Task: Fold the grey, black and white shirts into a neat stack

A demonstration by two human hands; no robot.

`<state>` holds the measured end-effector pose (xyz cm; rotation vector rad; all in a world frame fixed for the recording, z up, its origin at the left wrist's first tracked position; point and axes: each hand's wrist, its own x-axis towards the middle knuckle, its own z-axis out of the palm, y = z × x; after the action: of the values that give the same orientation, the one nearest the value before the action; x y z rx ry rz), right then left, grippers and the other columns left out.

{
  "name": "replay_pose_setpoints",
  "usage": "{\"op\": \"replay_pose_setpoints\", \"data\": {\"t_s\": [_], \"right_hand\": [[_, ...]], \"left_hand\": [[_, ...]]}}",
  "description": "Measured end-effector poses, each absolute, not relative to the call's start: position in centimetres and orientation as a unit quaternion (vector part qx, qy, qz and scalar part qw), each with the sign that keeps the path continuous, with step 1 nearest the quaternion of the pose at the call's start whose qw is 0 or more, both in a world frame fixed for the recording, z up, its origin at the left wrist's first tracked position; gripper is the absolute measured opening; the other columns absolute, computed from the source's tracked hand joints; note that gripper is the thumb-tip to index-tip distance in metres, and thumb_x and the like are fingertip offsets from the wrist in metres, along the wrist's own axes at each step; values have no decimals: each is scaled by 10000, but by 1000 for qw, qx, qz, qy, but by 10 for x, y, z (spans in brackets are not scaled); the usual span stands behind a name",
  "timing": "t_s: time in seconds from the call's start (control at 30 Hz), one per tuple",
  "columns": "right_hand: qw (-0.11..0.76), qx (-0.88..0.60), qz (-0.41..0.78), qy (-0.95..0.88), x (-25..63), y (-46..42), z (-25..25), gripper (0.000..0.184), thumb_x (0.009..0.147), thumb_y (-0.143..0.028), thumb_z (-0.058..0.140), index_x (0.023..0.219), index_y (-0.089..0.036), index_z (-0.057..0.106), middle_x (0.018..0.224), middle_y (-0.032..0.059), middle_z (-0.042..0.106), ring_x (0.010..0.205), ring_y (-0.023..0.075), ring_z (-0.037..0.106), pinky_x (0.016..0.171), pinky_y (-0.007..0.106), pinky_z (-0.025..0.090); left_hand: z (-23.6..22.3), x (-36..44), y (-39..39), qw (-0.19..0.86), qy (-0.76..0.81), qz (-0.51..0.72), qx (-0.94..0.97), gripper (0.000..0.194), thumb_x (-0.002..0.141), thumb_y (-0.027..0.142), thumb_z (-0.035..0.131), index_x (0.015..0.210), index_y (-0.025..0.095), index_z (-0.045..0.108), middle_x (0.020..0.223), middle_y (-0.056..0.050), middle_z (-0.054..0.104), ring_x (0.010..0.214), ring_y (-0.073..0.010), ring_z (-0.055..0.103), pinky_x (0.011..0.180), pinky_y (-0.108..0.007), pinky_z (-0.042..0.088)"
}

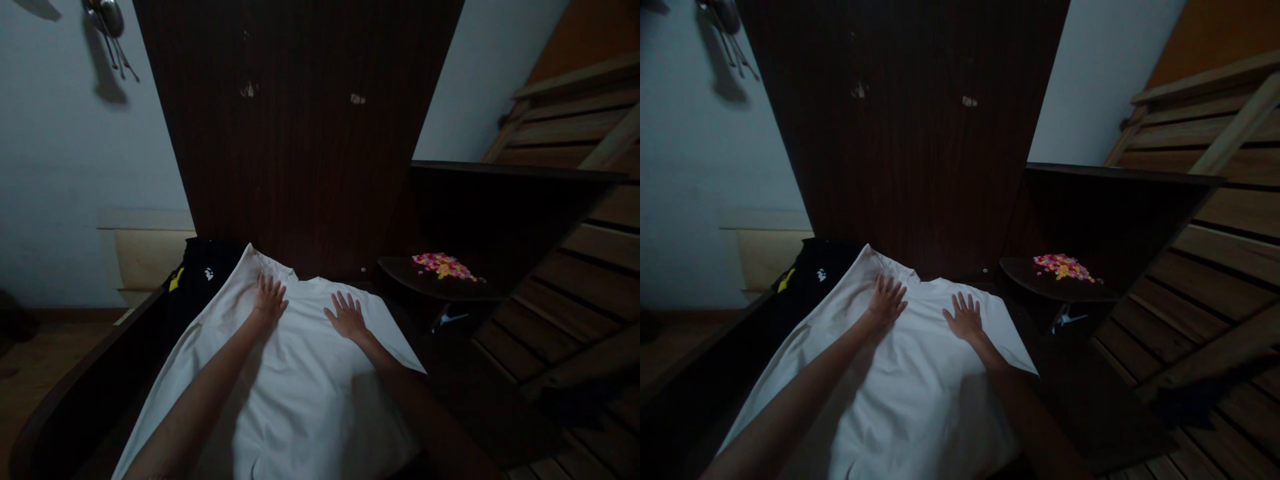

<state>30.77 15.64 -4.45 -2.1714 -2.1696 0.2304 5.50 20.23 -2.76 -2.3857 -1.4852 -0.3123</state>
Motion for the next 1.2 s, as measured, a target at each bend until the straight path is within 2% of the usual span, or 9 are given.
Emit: {"op": "replay_pose_setpoints", "data": {"t_s": [0.1,0.27,0.4,0.5,0.63,0.77,0.9,1.0,1.2], "right_hand": [[32,-704,80,-705,307,155,-40,724,948,-609,190,1539,-191,206,1621,53,105,1481,314,50,1169,496,46],[57,-688,55,-722,308,166,-25,619,918,-487,393,1432,-143,428,1530,142,356,1402,330,285,1125,460,204],[87,-667,54,-738,301,185,-25,592,938,-373,354,1446,-71,386,1552,149,314,1440,266,229,1152,372,170],[74,-666,91,-737,295,194,-36,649,974,-433,246,1498,-53,276,1596,137,195,1475,262,133,1173,392,103],[64,-669,90,-735,292,195,-46,692,969,-517,230,1520,-98,238,1615,97,127,1484,270,71,1176,420,45],[87,-652,74,-750,301,195,-39,634,953,-517,333,1478,-161,353,1572,86,291,1433,262,229,1147,392,158],[118,-656,25,-745,325,201,-23,454,945,-331,392,1349,-168,520,1386,109,521,1270,248,423,1057,349,298],[102,-700,20,-707,357,205,-12,422,899,-232,445,1294,-148,568,1300,131,568,1214,257,472,1011,329,340],[50,-731,72,-677,417,198,-2,394,834,-216,554,1215,-148,630,1250,124,614,1157,234,549,933,275,399]], "left_hand": [[-29,59,208,119,-514,-136,-839,387,842,370,491,1201,306,622,1251,-63,649,1353,-334,377,1122,-627,72],[-23,62,216,94,-469,-86,-874,367,837,335,480,1120,187,660,1224,-145,641,1251,-312,489,1121,-525,216],[-30,80,215,80,-481,-72,-870,357,871,276,435,1103,120,658,1200,-180,643,1183,-283,554,1041,-423,372],[-44,98,208,78,-504,-86,-856,450,944,292,335,1260,69,565,1356,-209,547,1314,-294,459,1084,-434,332],[-55,107,196,36,-501,-113,-857,588,983,443,258,1407,69,424,1496,-201,395,1410,-305,327,1123,-461,281],[-55,100,188,6,-501,-108,-859,653,959,527,292,1453,110,388,1536,-168,332,1431,-331,271,1138,-516,249],[-56,96,185,7,-521,-115,-846,635,948,537,320,1465,177,394,1533,-130,348,1430,-328,277,1139,-533,245],[-57,95,186,4,-523,-114,-845,616,950,526,318,1470,204,387,1535,-105,355,1430,-319,282,1139,-532,241],[-53,95,187,-4,-520,-112,-847,612,957,510,294,1465,184,395,1534,-113,355,1432,-325,273,1138,-538,229]]}}
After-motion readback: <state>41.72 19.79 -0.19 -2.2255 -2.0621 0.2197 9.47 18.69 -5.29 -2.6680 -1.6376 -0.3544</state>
